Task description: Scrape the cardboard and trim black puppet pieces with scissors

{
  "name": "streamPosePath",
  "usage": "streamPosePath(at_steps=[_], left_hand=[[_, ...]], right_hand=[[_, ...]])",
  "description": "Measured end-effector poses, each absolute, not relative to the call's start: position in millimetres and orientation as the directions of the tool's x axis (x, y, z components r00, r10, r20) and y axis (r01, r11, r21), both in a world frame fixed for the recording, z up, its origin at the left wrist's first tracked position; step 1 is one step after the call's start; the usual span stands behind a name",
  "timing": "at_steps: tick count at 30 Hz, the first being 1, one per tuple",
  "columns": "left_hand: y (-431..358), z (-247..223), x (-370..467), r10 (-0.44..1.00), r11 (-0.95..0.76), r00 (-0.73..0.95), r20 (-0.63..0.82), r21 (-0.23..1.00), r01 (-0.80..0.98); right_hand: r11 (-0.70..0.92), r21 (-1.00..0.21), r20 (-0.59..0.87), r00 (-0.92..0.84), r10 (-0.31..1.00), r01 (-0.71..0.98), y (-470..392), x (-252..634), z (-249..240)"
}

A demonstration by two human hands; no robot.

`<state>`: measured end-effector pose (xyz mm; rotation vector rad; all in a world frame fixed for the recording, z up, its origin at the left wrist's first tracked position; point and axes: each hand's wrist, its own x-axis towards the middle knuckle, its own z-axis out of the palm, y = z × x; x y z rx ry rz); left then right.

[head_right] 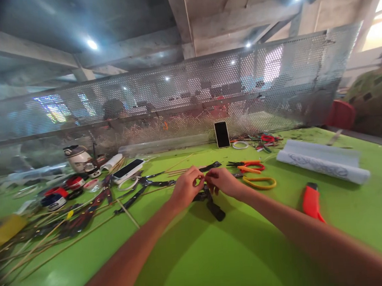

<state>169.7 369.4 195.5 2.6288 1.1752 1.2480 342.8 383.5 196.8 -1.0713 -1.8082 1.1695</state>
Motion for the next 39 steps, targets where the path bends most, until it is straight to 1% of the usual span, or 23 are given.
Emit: streamPosePath(at_steps=[6,12,21,30,34,39], left_hand=[[365.1,197.9,171.8,0.626,-0.721,0.393,0.673,0.308,0.621],[358.7,202.3,175.4,0.620,-0.730,0.395,0.678,0.314,0.607],[359.2,207.6,172.8,0.623,-0.738,0.437,0.648,0.303,0.603],[358.3,205.5,176.3,0.681,-0.686,0.374,0.630,0.369,0.627],[360.2,204.4,176.7,0.689,-0.691,0.383,0.615,0.399,0.602],[355.1,208.4,176.9,0.667,-0.732,0.452,0.592,0.411,0.543]], right_hand=[[0.299,-0.916,0.195,-0.352,0.915,0.268,376.5,342.8,204.5],[0.381,-0.861,0.267,-0.337,0.903,0.338,371.5,344.2,210.8],[0.479,-0.743,0.311,-0.393,0.865,0.467,371.4,344.3,204.9],[0.580,-0.590,0.415,-0.406,0.814,0.561,373.4,346.0,208.7],[0.590,-0.570,0.438,-0.395,0.807,0.573,374.1,346.7,210.5],[0.586,-0.583,0.429,-0.398,0.811,0.563,369.0,347.8,217.4]])
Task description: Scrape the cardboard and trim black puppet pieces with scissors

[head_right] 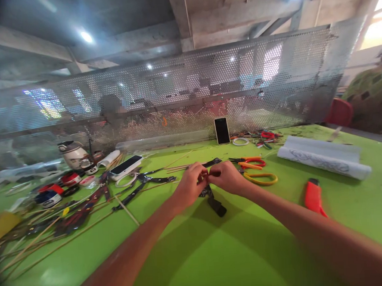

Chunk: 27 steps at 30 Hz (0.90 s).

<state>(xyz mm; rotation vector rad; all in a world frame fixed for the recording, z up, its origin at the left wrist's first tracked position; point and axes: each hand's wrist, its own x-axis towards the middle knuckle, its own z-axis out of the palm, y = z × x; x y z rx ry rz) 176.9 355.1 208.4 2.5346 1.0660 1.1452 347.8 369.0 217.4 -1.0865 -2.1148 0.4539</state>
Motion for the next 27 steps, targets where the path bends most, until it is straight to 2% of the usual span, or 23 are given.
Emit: streamPosePath(at_steps=[4,12,16,20,22,24,27], left_hand=[[347.9,215.4,176.1,0.641,-0.762,0.490,0.591,0.408,0.504],[340.8,238.7,175.4,0.641,-0.757,0.448,0.624,0.417,0.502],[323.4,243.6,178.0,0.633,-0.772,0.524,0.570,0.409,0.487],[302.5,232.5,180.3,0.678,-0.735,0.599,0.427,0.428,0.527],[295.2,220.0,181.3,0.731,-0.682,0.552,0.402,0.453,0.574],[291.0,205.8,181.8,0.725,-0.689,0.559,0.403,0.433,0.581],[288.4,188.4,179.8,0.596,-0.798,0.645,0.478,0.263,0.542]], right_hand=[[0.573,-0.611,0.402,-0.409,0.819,0.547,362.0,348.3,229.1],[0.554,-0.657,0.365,-0.427,0.827,0.511,348.8,349.4,253.2],[0.532,-0.703,0.335,-0.439,0.833,0.473,337.4,358.8,248.5],[0.489,-0.759,0.268,-0.479,0.836,0.429,327.9,371.5,235.8],[0.429,-0.819,0.205,-0.504,0.839,0.381,321.8,376.0,228.6],[0.307,-0.899,0.103,-0.533,0.840,0.311,314.1,377.6,222.5],[0.145,-0.961,-0.014,-0.568,0.823,0.234,302.4,375.3,218.3]])
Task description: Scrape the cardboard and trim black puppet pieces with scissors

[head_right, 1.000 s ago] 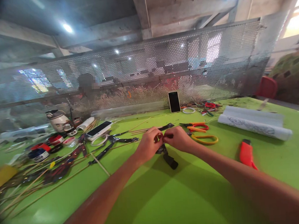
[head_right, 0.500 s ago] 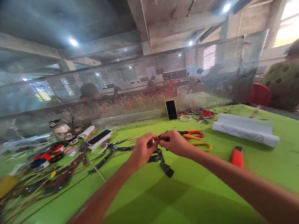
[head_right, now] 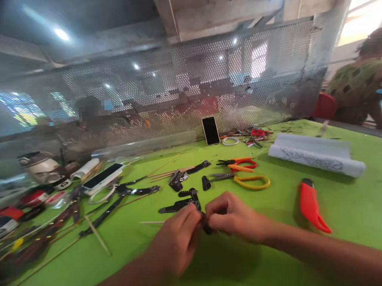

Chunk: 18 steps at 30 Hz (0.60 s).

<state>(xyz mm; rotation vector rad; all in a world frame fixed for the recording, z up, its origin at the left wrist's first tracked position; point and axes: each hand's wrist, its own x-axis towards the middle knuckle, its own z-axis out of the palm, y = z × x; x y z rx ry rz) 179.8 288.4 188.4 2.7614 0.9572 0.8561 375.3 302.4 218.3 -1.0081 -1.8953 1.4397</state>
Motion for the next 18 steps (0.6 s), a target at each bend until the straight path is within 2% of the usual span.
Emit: streamPosePath(at_steps=[2,6,13,18], left_hand=[[286.3,182.6,176.3,0.542,-0.835,0.681,0.493,0.225,0.502],[278.5,183.3,169.4,0.555,-0.831,0.683,0.474,0.297,0.470],[272.6,185.9,169.3,0.541,-0.839,0.660,0.522,0.279,0.467],[270.6,189.4,169.4,0.565,-0.825,0.652,0.506,0.353,0.441]], right_hand=[[0.109,-0.970,-0.038,-0.577,0.816,0.218,297.3,372.6,219.0],[0.063,-0.967,-0.096,-0.588,0.803,0.245,294.3,370.0,221.5],[-0.041,-0.975,-0.169,-0.611,0.773,0.217,293.1,369.8,215.5],[-0.053,-0.975,-0.182,-0.642,0.745,0.216,293.5,366.8,215.3]])
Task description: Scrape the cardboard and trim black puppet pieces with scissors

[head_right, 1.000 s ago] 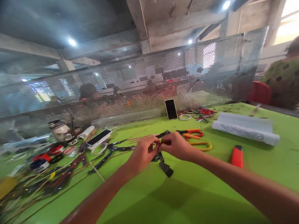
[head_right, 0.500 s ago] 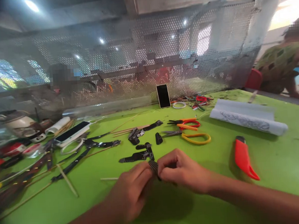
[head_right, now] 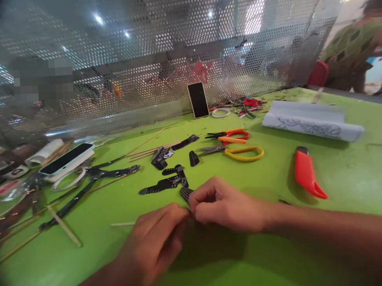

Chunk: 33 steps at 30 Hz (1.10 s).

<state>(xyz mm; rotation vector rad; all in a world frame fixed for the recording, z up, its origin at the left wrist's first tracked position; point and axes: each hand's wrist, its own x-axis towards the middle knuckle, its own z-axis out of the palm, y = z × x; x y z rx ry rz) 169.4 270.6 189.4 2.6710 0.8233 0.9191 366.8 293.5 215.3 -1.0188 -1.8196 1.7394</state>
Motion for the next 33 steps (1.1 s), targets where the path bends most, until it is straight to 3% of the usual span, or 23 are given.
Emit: streamPosePath(at_steps=[17,26,33], left_hand=[[269.2,183.2,169.4,0.548,-0.837,0.563,0.619,0.409,0.364],[270.0,180.8,168.0,0.572,-0.819,0.562,0.597,0.443,0.363],[270.3,180.3,168.5,0.571,-0.821,0.563,0.598,0.420,0.386]], right_hand=[[-0.091,-0.990,-0.138,-0.665,0.734,0.106,287.3,362.9,221.4],[-0.112,-0.992,-0.120,-0.658,0.744,0.053,288.7,361.3,220.5],[-0.013,-0.982,-0.127,-0.606,0.785,0.190,284.7,360.1,222.5]])
